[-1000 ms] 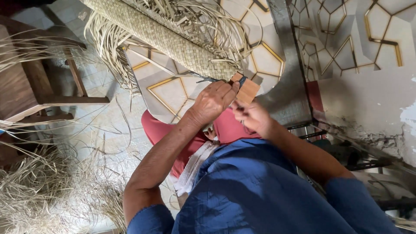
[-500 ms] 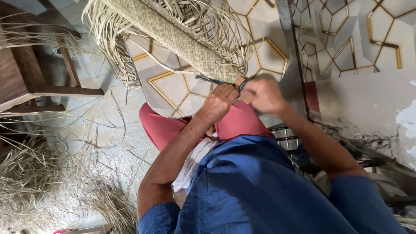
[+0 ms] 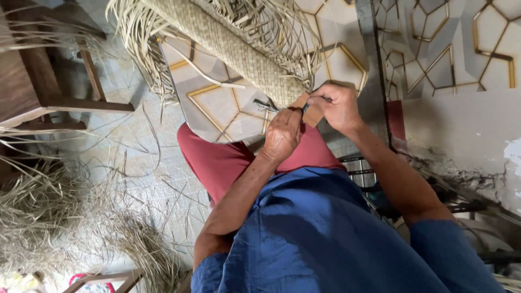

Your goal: The person is weaving a mat using dried palm leaves. They align the leaves on a wooden frame, secure them with a black cord, and continue weaving the leaves into the mat structure.

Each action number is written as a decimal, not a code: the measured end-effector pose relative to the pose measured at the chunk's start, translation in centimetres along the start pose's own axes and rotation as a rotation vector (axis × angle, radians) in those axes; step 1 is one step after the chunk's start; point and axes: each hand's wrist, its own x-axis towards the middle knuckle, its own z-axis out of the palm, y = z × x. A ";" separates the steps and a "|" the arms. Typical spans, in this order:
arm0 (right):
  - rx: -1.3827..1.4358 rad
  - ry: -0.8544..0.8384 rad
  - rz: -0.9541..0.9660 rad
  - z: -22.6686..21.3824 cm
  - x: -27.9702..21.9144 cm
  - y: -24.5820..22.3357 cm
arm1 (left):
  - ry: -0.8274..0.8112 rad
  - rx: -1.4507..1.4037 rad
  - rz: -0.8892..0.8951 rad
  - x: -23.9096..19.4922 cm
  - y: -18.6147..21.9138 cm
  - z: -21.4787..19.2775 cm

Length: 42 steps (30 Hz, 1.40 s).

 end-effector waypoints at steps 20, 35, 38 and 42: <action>0.016 -0.082 0.103 -0.2 0.8 1.7 | 0.012 0.175 -1.160 -23.2 -10.2 -27.5; -0.053 -0.098 0.155 0.3 0.6 3.7 | -0.364 1.501 -0.423 -6.2 -0.8 -11.9; -0.106 -0.091 0.134 0.3 0.8 4.2 | -0.092 0.978 -0.046 0.6 2.6 -9.9; -0.168 -0.118 0.184 0.2 1.1 2.9 | 0.032 0.232 -0.078 4.7 3.1 -7.8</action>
